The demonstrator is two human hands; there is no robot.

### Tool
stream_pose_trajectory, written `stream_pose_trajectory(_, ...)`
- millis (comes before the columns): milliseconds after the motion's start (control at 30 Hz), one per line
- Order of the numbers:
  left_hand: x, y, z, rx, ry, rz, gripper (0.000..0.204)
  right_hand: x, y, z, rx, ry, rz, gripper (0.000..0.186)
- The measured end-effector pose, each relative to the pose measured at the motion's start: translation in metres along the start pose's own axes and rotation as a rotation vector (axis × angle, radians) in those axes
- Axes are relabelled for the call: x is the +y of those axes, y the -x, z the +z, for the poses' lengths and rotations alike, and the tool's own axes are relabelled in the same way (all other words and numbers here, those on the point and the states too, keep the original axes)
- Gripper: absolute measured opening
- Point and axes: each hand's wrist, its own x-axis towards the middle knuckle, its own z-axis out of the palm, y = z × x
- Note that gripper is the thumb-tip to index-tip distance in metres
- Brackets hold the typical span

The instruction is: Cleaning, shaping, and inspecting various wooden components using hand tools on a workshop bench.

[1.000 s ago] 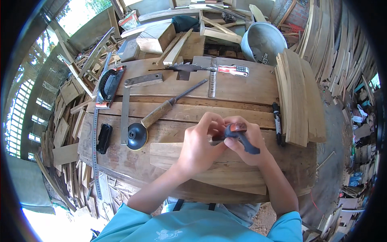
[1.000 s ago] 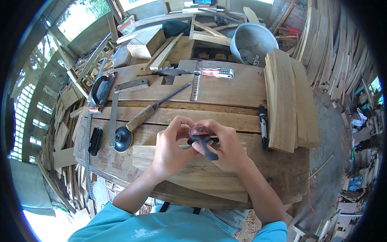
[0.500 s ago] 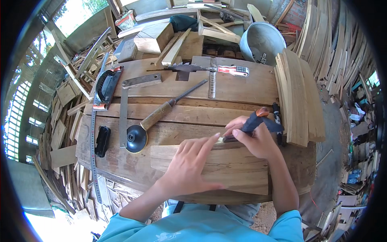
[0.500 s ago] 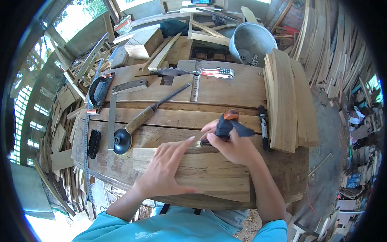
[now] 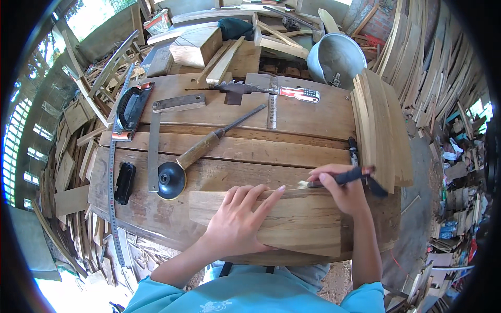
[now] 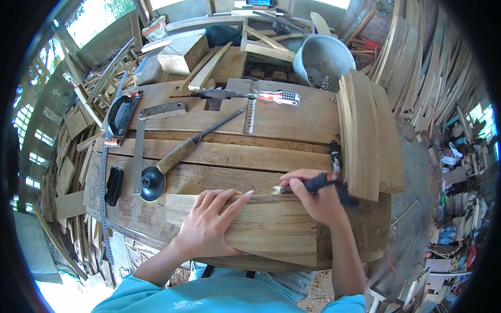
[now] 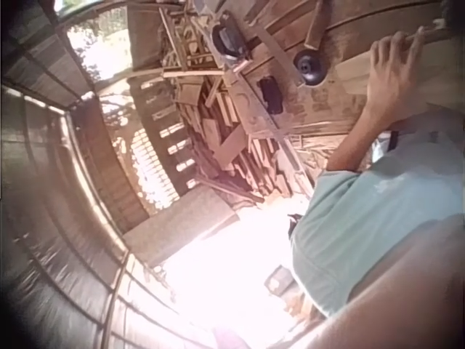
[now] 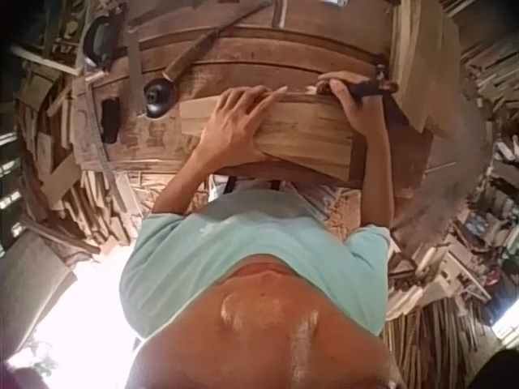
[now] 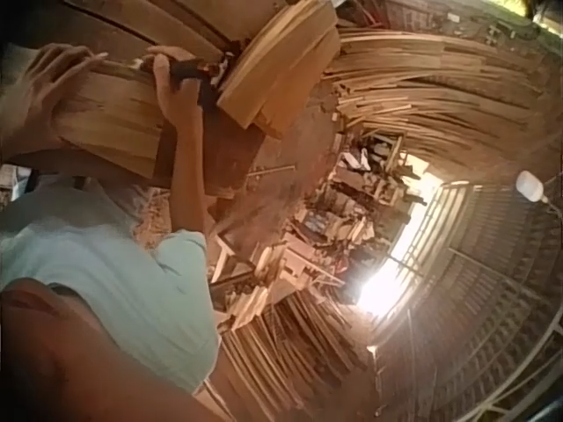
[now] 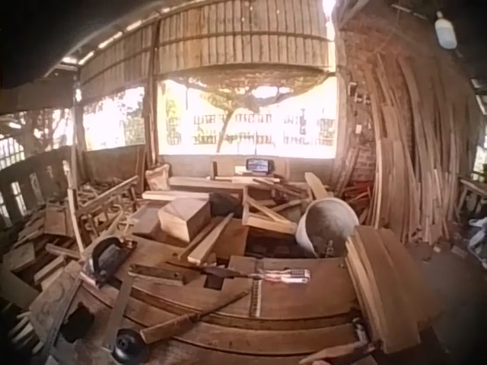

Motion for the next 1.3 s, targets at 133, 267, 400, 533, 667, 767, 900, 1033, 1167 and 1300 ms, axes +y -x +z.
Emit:
stream_pose_trajectory(133, 0.000, 0.009, -0.001, 0.036, 0.009, 0.045, 0.116, -0.013, 0.018, -0.004, -0.038, 0.092, -0.048, 0.024)
stream_pose_trajectory(267, 0.000, 0.019, -0.001, 0.091, -0.026, 0.085, 0.111, -0.023, 0.033, -0.007, 0.010, -0.171, -0.151, 0.024)
stream_pose_trajectory(400, -0.002, 0.026, -0.001, 0.177, -0.008, 0.115, 0.110, -0.026, 0.044, -0.007, 0.082, -0.277, -0.220, 0.031)
stream_pose_trajectory(533, -0.001, 0.029, -0.002, 0.228, 0.005, 0.138, 0.108, -0.025, 0.052, -0.007, 0.196, -0.306, -0.416, 0.037)
stream_pose_trajectory(667, 0.000, 0.031, -0.001, 0.305, 0.031, 0.168, 0.104, -0.025, 0.061, -0.004, 0.246, -0.350, -0.471, 0.042)
stream_pose_trajectory(767, -0.001, 0.032, -0.002, 0.340, 0.036, 0.177, 0.102, -0.026, 0.068, 0.000, 0.415, -0.436, -0.479, 0.044)
stream_pose_trajectory(900, -0.004, 0.031, -0.005, 0.418, 0.034, 0.178, 0.104, -0.029, 0.078, 0.001, 0.511, -0.423, -0.461, 0.047)
stream_pose_trajectory(1033, -0.008, 0.026, -0.008, 0.505, 0.044, 0.153, 0.102, -0.030, 0.087, 0.002, 0.427, -0.442, -0.529, 0.049)
stream_pose_trajectory(1167, -0.013, 0.022, -0.011, 0.593, 0.024, 0.098, 0.100, -0.033, 0.094, 0.007, 0.403, -0.457, -0.526, 0.049)
stream_pose_trajectory(1300, -0.018, 0.019, -0.013, 0.614, 0.035, 0.097, 0.100, -0.036, 0.101, 0.006, 0.362, -0.469, -0.518, 0.047)
